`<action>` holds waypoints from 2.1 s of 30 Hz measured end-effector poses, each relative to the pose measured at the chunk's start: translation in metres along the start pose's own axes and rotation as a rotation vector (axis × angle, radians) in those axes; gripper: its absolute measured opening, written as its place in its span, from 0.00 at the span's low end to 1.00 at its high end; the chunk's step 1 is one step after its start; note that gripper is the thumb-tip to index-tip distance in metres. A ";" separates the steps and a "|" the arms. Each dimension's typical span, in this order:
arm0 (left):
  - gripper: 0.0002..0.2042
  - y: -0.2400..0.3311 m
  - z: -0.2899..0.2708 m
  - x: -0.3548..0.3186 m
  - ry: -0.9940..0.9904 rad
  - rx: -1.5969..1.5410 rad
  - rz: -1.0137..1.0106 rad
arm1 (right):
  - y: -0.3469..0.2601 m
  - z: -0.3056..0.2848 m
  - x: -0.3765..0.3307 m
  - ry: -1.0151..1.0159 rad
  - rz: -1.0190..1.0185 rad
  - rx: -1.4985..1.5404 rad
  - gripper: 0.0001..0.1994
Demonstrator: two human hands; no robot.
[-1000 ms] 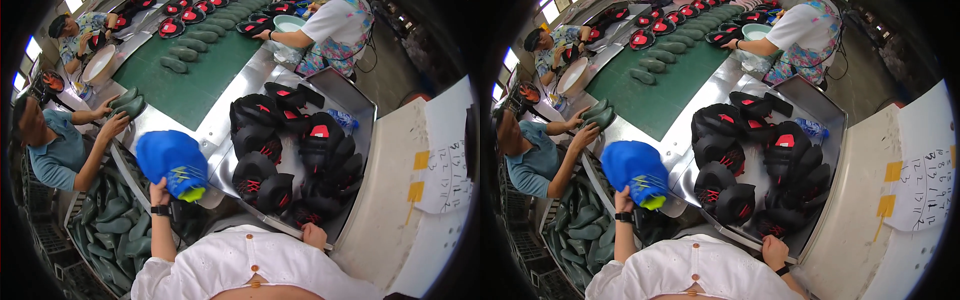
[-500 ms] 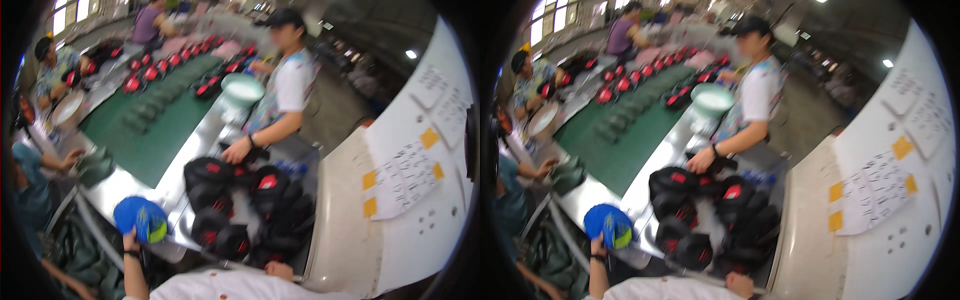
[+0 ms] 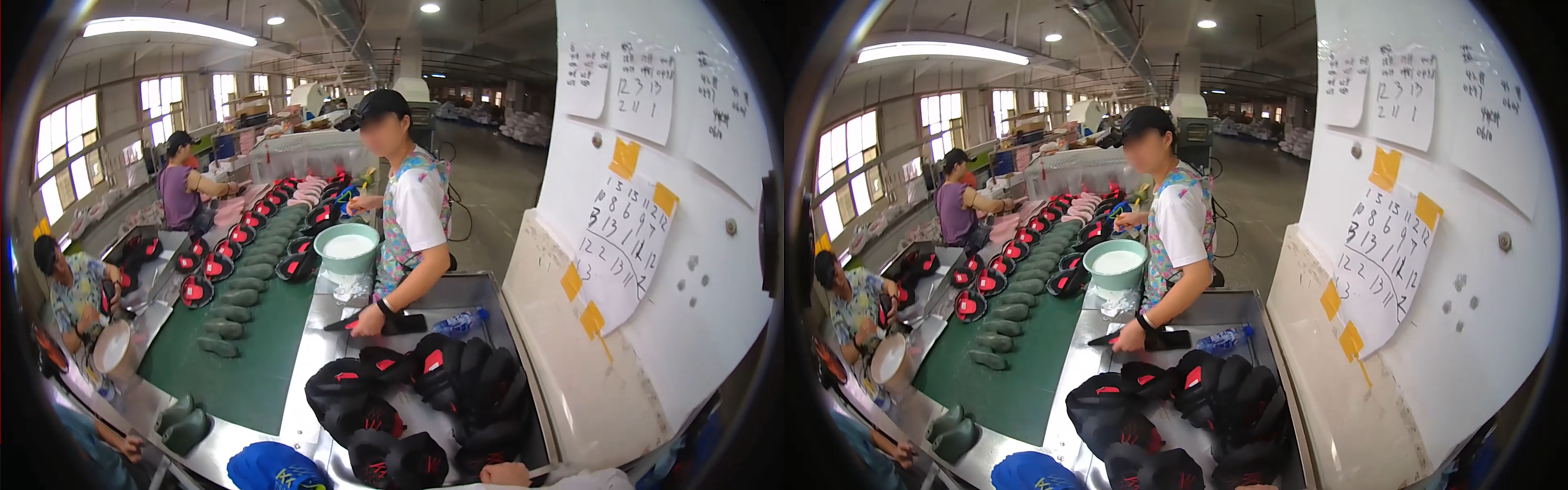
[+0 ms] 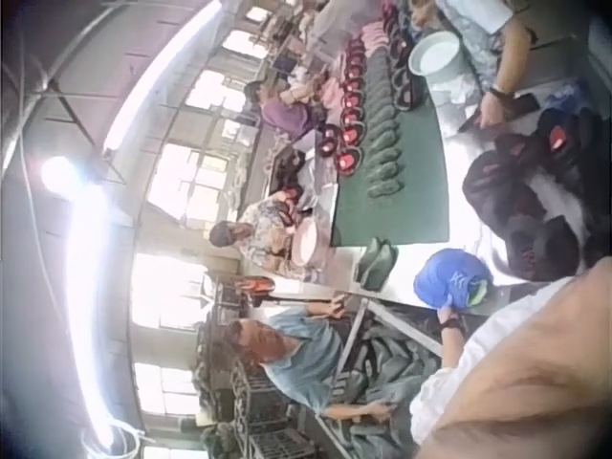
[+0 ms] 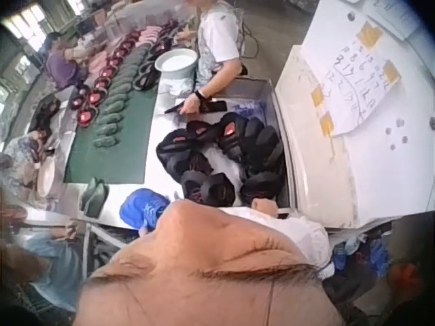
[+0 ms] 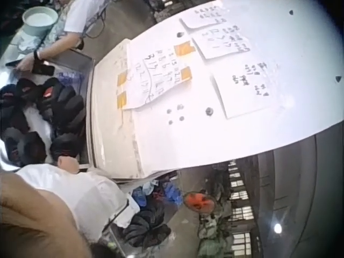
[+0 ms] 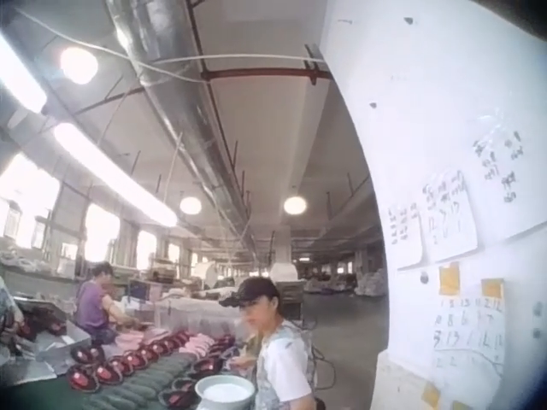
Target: The recorder is assembling shoe components on a factory production line.
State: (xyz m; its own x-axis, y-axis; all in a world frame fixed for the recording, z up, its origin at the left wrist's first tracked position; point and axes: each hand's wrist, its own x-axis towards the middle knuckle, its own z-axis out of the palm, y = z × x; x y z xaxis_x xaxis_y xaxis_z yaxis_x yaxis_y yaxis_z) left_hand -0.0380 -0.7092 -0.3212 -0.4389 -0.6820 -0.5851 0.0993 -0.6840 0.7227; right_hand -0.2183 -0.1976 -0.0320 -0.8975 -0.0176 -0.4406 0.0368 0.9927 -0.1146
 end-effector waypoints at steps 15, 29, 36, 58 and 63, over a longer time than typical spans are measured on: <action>0.27 0.023 0.003 -0.034 0.077 0.374 -0.070 | 0.008 0.014 -0.006 0.176 -0.227 0.072 0.10; 0.20 0.038 0.029 -0.049 -0.056 0.011 -0.046 | 0.004 0.007 -0.001 0.290 -0.325 0.142 0.09; 0.24 0.040 0.031 -0.061 -0.076 -0.062 -0.035 | 0.004 0.007 -0.007 0.304 -0.345 0.136 0.09; 0.19 0.046 0.039 -0.054 -0.182 -0.220 -0.171 | 0.007 0.024 -0.001 0.373 -0.243 0.039 0.11; 0.19 0.135 0.160 -0.082 -0.302 -0.247 -0.038 | 0.007 0.020 -0.006 0.375 -0.225 0.031 0.11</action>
State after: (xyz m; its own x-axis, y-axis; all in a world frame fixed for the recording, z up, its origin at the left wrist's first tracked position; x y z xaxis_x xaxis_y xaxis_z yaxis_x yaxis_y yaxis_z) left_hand -0.1313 -0.7042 -0.1169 -0.6855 -0.5735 -0.4486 0.2738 -0.7739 0.5711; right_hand -0.2042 -0.1929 -0.0483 -0.9820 -0.1828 -0.0484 -0.1697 0.9649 -0.2004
